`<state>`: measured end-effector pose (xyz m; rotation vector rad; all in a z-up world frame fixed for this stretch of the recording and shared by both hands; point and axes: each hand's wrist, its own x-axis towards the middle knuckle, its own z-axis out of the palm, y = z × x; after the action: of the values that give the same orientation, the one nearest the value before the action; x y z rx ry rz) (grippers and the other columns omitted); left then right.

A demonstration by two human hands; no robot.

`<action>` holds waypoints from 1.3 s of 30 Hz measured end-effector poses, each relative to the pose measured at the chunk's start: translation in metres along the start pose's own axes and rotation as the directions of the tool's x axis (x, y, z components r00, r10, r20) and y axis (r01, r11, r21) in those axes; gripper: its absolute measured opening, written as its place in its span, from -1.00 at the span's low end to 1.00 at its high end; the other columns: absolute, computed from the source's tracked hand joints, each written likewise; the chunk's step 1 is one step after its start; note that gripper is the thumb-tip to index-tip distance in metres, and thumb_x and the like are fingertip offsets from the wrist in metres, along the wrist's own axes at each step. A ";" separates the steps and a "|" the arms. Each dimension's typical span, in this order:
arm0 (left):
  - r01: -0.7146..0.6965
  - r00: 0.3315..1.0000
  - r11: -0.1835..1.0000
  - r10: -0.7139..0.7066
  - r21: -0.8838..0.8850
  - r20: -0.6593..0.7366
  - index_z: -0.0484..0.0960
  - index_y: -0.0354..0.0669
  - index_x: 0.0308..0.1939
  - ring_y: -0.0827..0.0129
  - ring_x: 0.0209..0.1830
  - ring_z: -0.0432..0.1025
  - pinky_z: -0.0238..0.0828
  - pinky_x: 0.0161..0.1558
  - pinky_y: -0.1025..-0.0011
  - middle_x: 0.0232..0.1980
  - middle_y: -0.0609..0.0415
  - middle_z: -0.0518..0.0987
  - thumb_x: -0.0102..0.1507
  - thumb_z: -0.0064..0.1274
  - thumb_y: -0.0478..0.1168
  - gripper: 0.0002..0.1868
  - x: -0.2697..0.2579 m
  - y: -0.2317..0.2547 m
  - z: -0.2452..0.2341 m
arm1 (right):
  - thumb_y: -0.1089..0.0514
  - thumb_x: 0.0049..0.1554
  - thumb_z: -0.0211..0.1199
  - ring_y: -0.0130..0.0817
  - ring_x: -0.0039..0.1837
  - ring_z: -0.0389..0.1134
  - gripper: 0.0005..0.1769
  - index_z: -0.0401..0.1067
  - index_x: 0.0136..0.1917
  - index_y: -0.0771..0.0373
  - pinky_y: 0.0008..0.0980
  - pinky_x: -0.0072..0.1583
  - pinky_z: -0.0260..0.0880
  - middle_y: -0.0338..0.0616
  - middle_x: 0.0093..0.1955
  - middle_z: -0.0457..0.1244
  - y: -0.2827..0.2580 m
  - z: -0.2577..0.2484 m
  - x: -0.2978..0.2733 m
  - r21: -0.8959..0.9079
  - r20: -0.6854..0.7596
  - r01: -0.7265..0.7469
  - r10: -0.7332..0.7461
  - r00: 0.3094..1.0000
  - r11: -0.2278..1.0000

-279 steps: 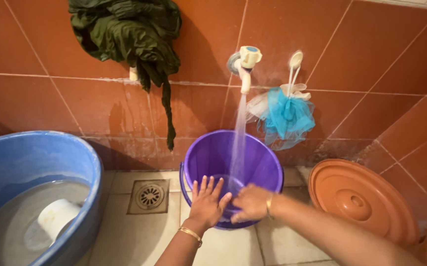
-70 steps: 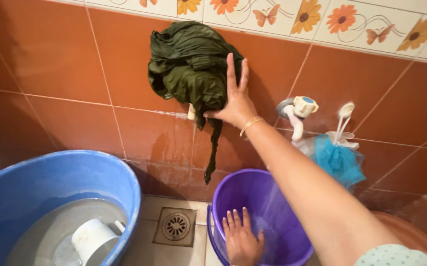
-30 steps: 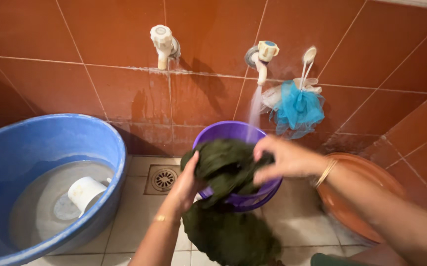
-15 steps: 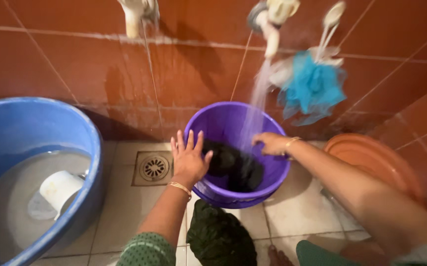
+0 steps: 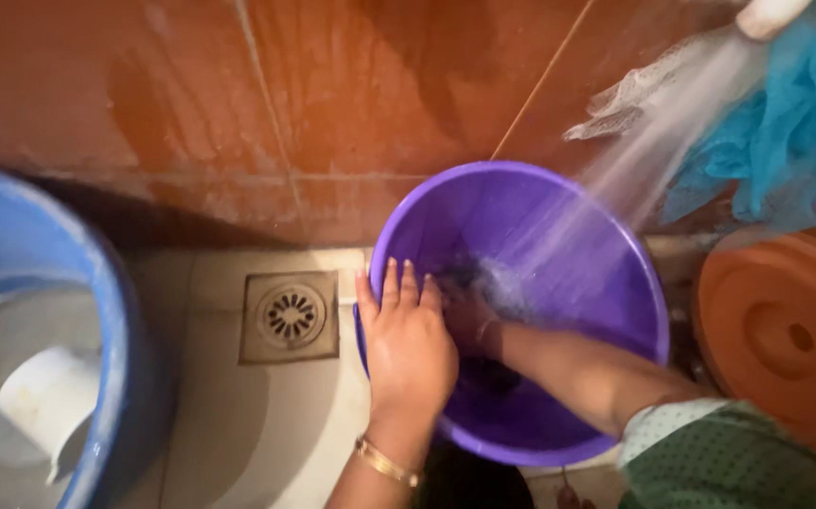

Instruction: The person fills a purple bucket with water from a wall tap, then repeatedly submerges, scrubs, and wrings a dark green cloth in the bucket. The cloth is hung on the wall briefly before being returned to the bucket for further washing.

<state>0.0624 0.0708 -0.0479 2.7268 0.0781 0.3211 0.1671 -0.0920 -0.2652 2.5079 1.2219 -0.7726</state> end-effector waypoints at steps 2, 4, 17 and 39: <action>-0.012 1.000 1.000 0.012 -0.005 0.016 0.53 -0.34 0.23 -0.04 0.56 0.09 -0.44 0.52 -0.14 0.41 -0.28 0.38 0.18 -0.12 -0.22 -0.46 0.002 0.003 -0.003 | -0.31 0.20 -0.04 0.23 0.69 -0.39 -0.13 -0.08 0.64 0.08 0.39 0.48 -0.22 0.13 0.71 -0.27 -0.007 -0.015 -0.017 -0.058 -0.022 0.006 -0.007 1.000 0.998; -0.010 0.999 1.000 0.011 -0.010 0.031 0.54 -0.35 0.20 -0.05 0.54 0.09 -0.43 0.50 -0.14 0.39 -0.29 0.39 0.15 -0.10 -0.21 -0.46 0.004 0.003 -0.007 | -0.32 0.19 -0.02 0.20 0.67 -0.35 -0.14 -0.06 0.62 0.06 0.37 0.48 -0.20 0.08 0.68 -0.23 -0.013 -0.023 -0.024 -0.063 -0.128 0.121 -0.128 0.983 0.991; 0.042 0.999 0.999 -0.042 0.008 0.011 0.63 -0.22 0.08 0.07 0.48 0.24 -0.29 0.51 -0.10 0.30 -0.15 0.53 0.23 -0.17 -0.27 -0.61 0.001 -0.002 0.006 | -0.14 0.09 0.31 -0.14 0.11 0.46 -0.51 0.49 0.13 0.25 -0.16 0.14 0.43 0.06 0.06 0.41 0.022 -0.135 -0.098 0.575 -0.198 -0.054 0.203 0.959 0.816; 0.037 0.999 0.992 -0.041 -0.120 -0.033 0.64 -0.28 -0.01 -0.02 0.42 0.29 -0.26 0.48 -0.15 0.20 -0.23 0.58 0.14 0.12 0.05 -0.49 -0.002 0.001 -0.003 | -0.23 0.22 -0.05 -0.10 0.32 -0.02 -0.19 -0.07 0.62 0.10 -0.19 0.30 0.03 0.02 0.57 -0.06 -0.002 0.032 0.004 0.428 -0.073 0.063 -0.035 0.997 0.901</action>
<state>0.0600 0.0705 -0.0446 2.5979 0.1176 0.3512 0.1560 -0.1021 -0.2940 2.8775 1.2517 -1.0880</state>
